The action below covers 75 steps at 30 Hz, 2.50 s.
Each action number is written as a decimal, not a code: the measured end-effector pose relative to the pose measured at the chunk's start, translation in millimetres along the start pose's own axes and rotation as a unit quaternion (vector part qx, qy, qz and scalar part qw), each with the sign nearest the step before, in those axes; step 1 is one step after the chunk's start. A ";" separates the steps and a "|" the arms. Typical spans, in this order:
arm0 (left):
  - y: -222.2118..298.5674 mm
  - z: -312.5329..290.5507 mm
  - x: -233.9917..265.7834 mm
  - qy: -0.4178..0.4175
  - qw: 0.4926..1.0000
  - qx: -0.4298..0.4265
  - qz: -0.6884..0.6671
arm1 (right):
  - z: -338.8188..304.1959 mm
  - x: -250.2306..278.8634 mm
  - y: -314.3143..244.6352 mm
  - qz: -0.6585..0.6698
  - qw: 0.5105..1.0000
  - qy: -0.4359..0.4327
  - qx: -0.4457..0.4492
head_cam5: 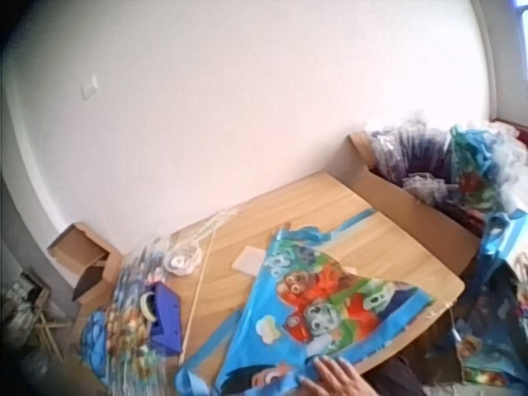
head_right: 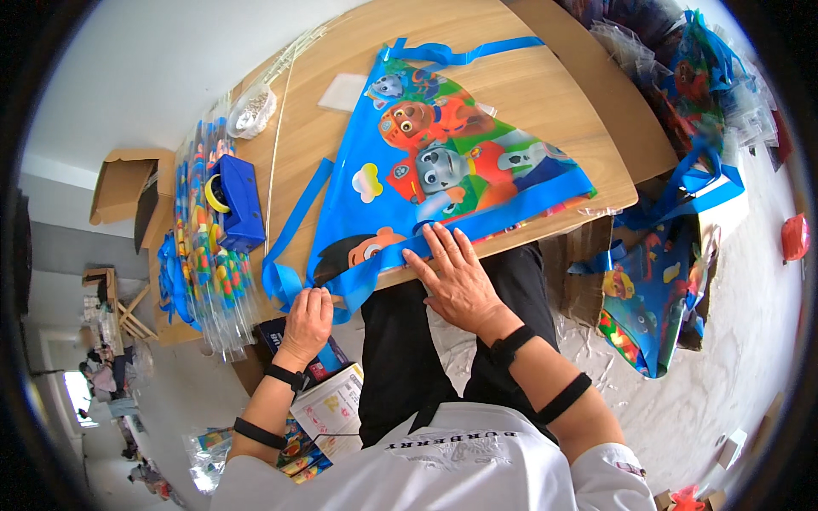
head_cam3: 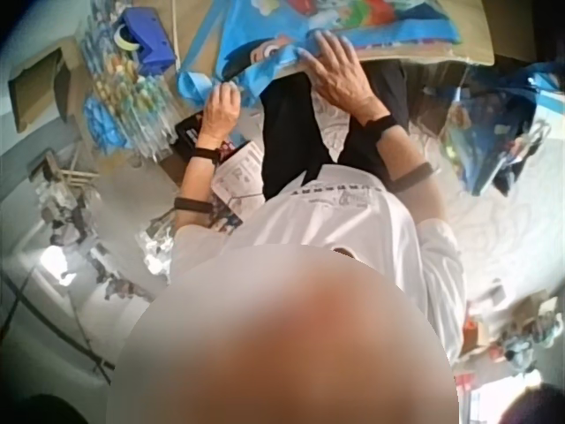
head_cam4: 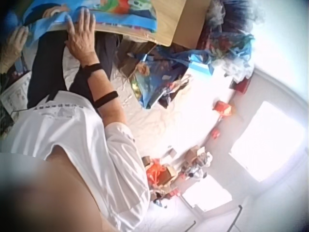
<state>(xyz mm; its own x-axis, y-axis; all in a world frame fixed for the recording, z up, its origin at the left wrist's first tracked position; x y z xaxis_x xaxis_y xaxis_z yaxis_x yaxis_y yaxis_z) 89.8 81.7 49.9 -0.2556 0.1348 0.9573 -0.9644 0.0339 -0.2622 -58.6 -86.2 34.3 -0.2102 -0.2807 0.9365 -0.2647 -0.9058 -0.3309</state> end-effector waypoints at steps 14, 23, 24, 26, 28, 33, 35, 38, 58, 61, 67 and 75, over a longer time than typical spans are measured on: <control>-9.7 95.8 20.1 0.142 0.905 0.200 -0.347 | 0.5 1.9 -0.3 0.013 0.999 0.028 0.012; -21.2 96.4 -4.2 0.037 0.898 0.301 -0.318 | -1.7 2.4 3.8 0.020 0.999 0.042 0.014; -34.4 80.1 -7.9 0.036 0.893 0.328 -0.306 | -1.9 2.5 4.0 0.023 0.999 0.044 0.014; -69.8 31.5 -23.2 0.006 0.901 0.348 -0.257 | -0.8 0.9 2.1 0.021 0.998 0.049 0.020; -94.6 0.9 -16.2 -0.050 0.844 0.376 -0.379 | -1.7 -2.3 6.8 0.023 0.998 0.051 -0.001; -140.4 -12.7 56.6 -0.077 0.835 0.423 -0.345 | -3.6 -1.8 8.4 0.052 0.996 0.067 -0.030; -149.6 7.2 84.9 -0.113 0.892 0.377 -0.223 | -3.7 -5.6 8.1 0.003 0.997 0.080 -0.022; -153.0 61.7 129.5 -0.076 0.954 0.290 -0.007 | -4.2 -9.1 8.1 -0.011 0.994 0.108 -0.020; -25.2 156.3 15.8 0.047 0.889 0.180 -0.419 | -1.7 -13.9 9.5 0.017 0.997 0.069 -0.020; -3.6 131.7 -20.1 -0.041 0.868 0.205 -0.451 | -6.1 -17.3 5.8 0.008 0.996 0.088 -0.022; 27.9 139.5 -15.5 -0.071 0.875 0.216 -0.428 | -2.9 -13.5 4.6 0.012 0.996 0.088 -0.021; 14.1 147.5 -20.5 -0.144 0.888 0.109 -0.422 | -3.0 -8.5 5.3 0.038 0.996 0.079 -0.026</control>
<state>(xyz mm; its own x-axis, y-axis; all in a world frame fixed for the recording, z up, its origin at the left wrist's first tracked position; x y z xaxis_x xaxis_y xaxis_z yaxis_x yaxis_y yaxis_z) 71.5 -66.6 44.5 0.5881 -0.1078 0.8016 -0.8032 -0.1947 0.5631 -61.0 -87.6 24.3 -0.3758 -0.2916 0.8796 -0.2896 -0.8647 -0.4104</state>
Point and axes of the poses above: each hand's wrist, its own z-axis towards the middle knuckle, its own x-axis out of the back of the hand, y = z × x, the point moved 7 cm from there along z, towards the middle knuckle, and after that the axes turned 1 degree about -x, right-handed, at the moved point
